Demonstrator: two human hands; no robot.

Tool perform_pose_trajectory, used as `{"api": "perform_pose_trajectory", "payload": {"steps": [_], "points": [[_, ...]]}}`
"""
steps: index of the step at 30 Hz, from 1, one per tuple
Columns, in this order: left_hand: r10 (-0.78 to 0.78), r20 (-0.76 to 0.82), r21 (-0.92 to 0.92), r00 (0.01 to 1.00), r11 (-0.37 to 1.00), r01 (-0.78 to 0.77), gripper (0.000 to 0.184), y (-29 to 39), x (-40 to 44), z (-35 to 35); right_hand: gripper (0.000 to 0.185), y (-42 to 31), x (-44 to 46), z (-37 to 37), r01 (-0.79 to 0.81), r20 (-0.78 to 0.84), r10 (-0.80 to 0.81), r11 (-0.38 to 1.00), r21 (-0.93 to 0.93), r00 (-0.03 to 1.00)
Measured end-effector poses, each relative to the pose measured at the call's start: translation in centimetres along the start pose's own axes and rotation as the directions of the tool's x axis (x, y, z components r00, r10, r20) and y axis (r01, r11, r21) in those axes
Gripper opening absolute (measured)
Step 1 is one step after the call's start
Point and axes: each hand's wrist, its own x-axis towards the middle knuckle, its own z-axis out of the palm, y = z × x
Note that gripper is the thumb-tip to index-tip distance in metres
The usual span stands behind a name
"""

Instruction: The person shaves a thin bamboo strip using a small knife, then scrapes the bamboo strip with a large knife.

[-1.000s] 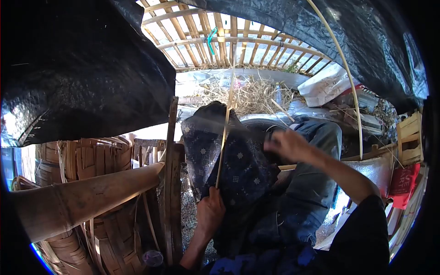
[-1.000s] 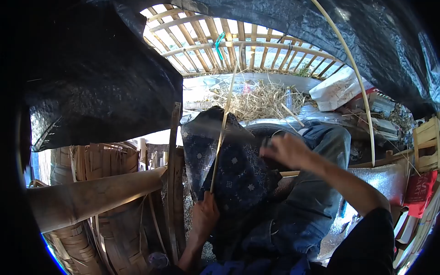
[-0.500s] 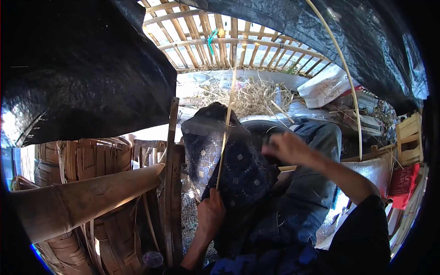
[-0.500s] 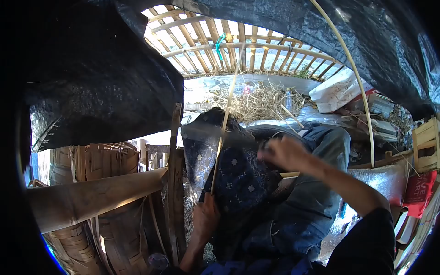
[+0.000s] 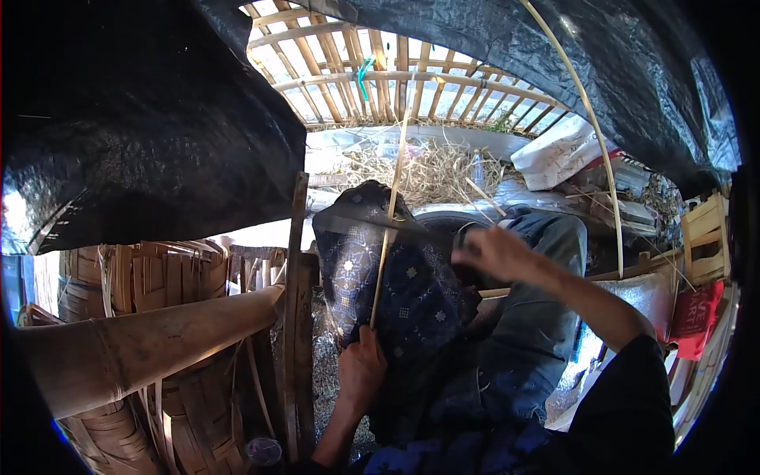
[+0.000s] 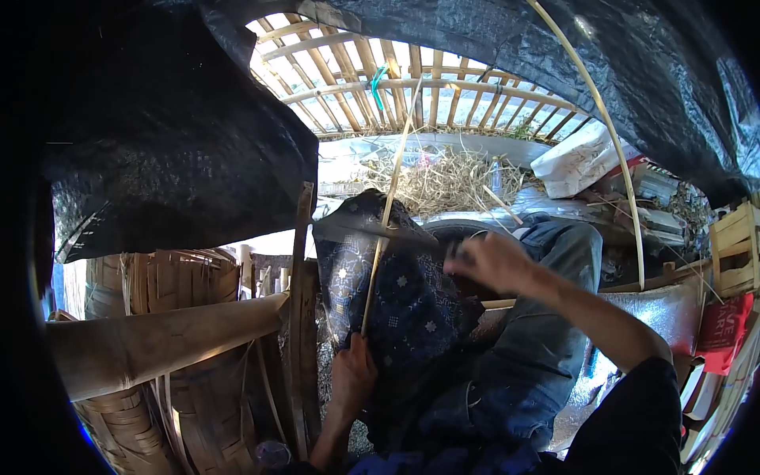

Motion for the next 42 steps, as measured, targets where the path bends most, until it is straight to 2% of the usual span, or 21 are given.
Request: {"api": "perform_pose_trajectory", "payload": {"steps": [2, 3, 5, 6, 8, 9, 11, 13, 14, 16, 18, 20, 21, 23, 27, 29, 31, 33, 35, 37, 42], "points": [[0.013, 0.009, -0.005, 1.000, 1.000, -0.013, 0.012, 0.3, -0.3, -0.2, 0.062, 3.6, 3.5, -1.0, -0.224, -0.016, 0.227, 0.968, 0.112, 0.974], [0.004, 0.027, -0.005, 1.000, 1.000, -0.004, 0.012, 0.5, -0.1, -0.4, 0.062, 4.8, 4.1, -1.0, -0.227, -0.022, 0.231, 0.968, 0.110, 0.973], [-0.003, 0.034, -0.008, 0.999, 1.000, 0.004, 0.012, 0.9, 0.5, -0.5, 0.064, 6.1, 5.2, -1.2, -0.061, -0.306, 0.004, 0.982, -0.177, 0.952], [-0.018, 0.027, -0.009, 0.999, 1.000, 0.018, 0.013, 0.9, 0.5, -0.6, 0.064, 5.1, 4.7, -1.5, -0.063, -0.304, 0.007, 0.982, -0.176, 0.953], [-0.027, 0.020, -0.016, 0.999, 0.999, 0.028, 0.013, 1.1, 0.8, -0.7, 0.062, 1.9, 2.5, -2.0, -0.103, -0.062, 0.107, 0.992, 0.074, 0.992], [-0.017, -0.001, -0.020, 1.000, 1.000, 0.017, 0.014, 1.0, 0.9, -0.9, 0.059, 1.7, 1.7, -1.1, -0.010, -0.085, 0.012, 0.999, 0.032, 0.996], [-0.024, -0.019, -0.016, 1.000, 1.000, 0.024, 0.016, 0.5, 0.9, -1.2, 0.057, 0.5, 0.1, 0.2, 0.011, -0.068, -0.007, 0.999, 0.053, 0.998], [-0.023, -0.080, -0.249, 0.997, 0.968, 0.003, 0.022, -0.4, 0.9, -1.4, 0.055, -0.7, -1.3, 0.7, 0.024, -0.055, -0.019, 0.997, 0.077, 0.998], [-0.029, -0.079, -0.246, 0.996, 0.969, 0.009, 0.022, -0.9, 0.9, -1.5, 0.054, -1.2, -1.8, 0.7, 0.005, -0.004, -0.005, 0.989, 0.147, 1.000], [0.143, -0.146, -0.308, 0.979, 0.934, -0.182, 0.026, -2.3, 0.7, -1.6, 0.053, -2.0, -2.6, 1.0, -0.012, 0.056, 0.000, 0.975, 0.223, 0.998], [0.205, -0.078, -0.368, 0.976, 0.904, -0.219, 0.029, -5.0, 0.3, 0.0, 0.052, -2.1, -3.1, 1.1, 0.007, 0.127, -0.023, 0.992, 0.125, 0.992], [-0.150, 0.170, -0.650, 0.974, 0.726, 0.225, 0.031, -3.6, 0.0, -0.3, 0.052, -1.8, -2.9, 1.5, 0.018, 0.074, -0.026, 0.995, 0.100, 0.997], [-0.150, 0.177, -0.648, 0.973, 0.726, 0.230, 0.031, -3.0, -0.3, -0.5, 0.052, -1.6, -3.0, 1.8, 0.022, 0.026, -0.024, 0.997, 0.070, 0.999], [-0.197, 0.402, -0.716, 0.894, 0.541, 0.441, 0.033, -2.0, -0.9, -1.1, 0.052, -0.3, -1.2, 1.3, -0.033, 0.025, 0.031, 0.997, 0.067, 0.999], [-0.194, 0.382, -0.715, 0.904, 0.558, 0.422, 0.032, -0.4, -0.2, -1.8, 0.052, -0.1, -0.3, 1.6, -0.035, -0.005, 0.035, 0.997, 0.064, 0.999], [-0.264, 0.509, -0.768, 0.820, 0.290, 0.570, 0.031, -0.1, -0.2, -2.7, 0.053, -0.8, -1.1, 1.4, -0.028, 0.022, 0.026, 0.995, 0.100, 0.999], [-0.244, 0.541, -0.781, 0.805, 0.209, 0.588, 0.030, -0.3, 0.0, -2.8, 0.054, -2.0, -2.2, 0.3, 0.042, 0.112, -0.050, 0.997, 0.068, 0.993], [-0.220, 0.583, -0.777, 0.782, 0.128, 0.616, 0.029, -1.1, -0.3, -2.5, 0.055, -1.9, -2.5, 0.9, 0.096, 0.104, -0.098, 0.995, 0.020, 0.990], [-0.086, 0.622, -0.782, 0.779, -0.018, 0.623, 0.028, -2.2, -0.7, -2.0, 0.055, -1.2, -2.0, 1.3, 0.140, 0.090, -0.136, 0.989, -0.038, 0.987], [-0.102, 0.620, -0.783, 0.778, -0.022, 0.621, 0.028, -1.5, -0.7, -2.0, 0.057, 0.2, -0.3, 1.0, -0.042, 0.012, 0.042, 0.999, 0.007, 0.999], [-0.089, 0.611, -0.792, 0.787, -0.065, 0.608, 0.028, -1.9, -0.8, -2.3, 0.054, -0.6, -0.9, 1.1, -0.020, 0.017, 0.019, 0.998, 0.058, 1.000]]}}
